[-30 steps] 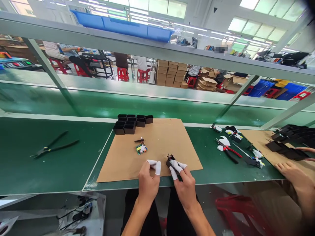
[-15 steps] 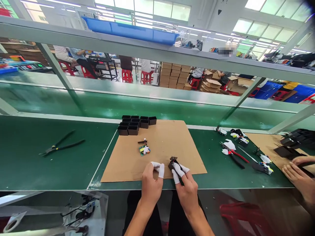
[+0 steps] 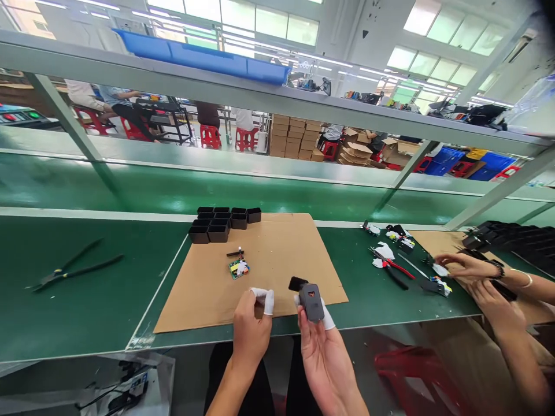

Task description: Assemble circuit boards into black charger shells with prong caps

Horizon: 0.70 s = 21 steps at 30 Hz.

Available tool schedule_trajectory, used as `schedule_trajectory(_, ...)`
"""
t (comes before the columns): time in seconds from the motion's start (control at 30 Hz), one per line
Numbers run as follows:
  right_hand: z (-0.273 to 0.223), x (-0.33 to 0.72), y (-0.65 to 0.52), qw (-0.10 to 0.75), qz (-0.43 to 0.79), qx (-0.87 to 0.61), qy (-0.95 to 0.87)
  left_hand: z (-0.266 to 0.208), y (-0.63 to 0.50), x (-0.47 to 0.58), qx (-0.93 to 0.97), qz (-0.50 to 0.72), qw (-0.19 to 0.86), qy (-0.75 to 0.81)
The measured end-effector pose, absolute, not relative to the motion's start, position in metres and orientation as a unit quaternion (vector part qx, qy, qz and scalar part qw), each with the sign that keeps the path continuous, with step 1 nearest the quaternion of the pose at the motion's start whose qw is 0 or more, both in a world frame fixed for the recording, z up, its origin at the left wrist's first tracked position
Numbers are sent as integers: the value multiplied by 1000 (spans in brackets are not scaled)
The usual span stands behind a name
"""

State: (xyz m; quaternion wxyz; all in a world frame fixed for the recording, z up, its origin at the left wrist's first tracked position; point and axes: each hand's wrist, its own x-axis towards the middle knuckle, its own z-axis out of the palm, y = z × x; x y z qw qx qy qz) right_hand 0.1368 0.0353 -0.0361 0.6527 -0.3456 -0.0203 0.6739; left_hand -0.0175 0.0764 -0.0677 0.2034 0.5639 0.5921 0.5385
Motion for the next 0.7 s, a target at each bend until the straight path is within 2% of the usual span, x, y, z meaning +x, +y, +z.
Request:
schedule_trajectory(0.2, -23, 135, 30, 642, 687, -338, -43, -68, 78, -19, 560, 537, 215, 593)
schedule_trajectory(0.3, -21, 134, 40, 682, 619, -374, -108, -65, 77, -20, 564, 534, 242, 581)
schedule_trajectory(0.37, -22, 135, 51, 704, 541, -412, -202, -61, 75, -17, 583, 527, 278, 553)
schedule_trajectory(0.43, -24, 138, 63, 691, 495, -434, -298, -58, 75, -9, 596, 516, 336, 515)
schedule_trajectory(0.57, -33, 149, 84, 669, 485, -426, -369, -60, 87, 10, 537, 517, 458, 483)
schedule_trajectory(0.7, -45, 162, 95, 652, 478, -428, -404, -56, 107, 12, 531, 523, 412, 524)
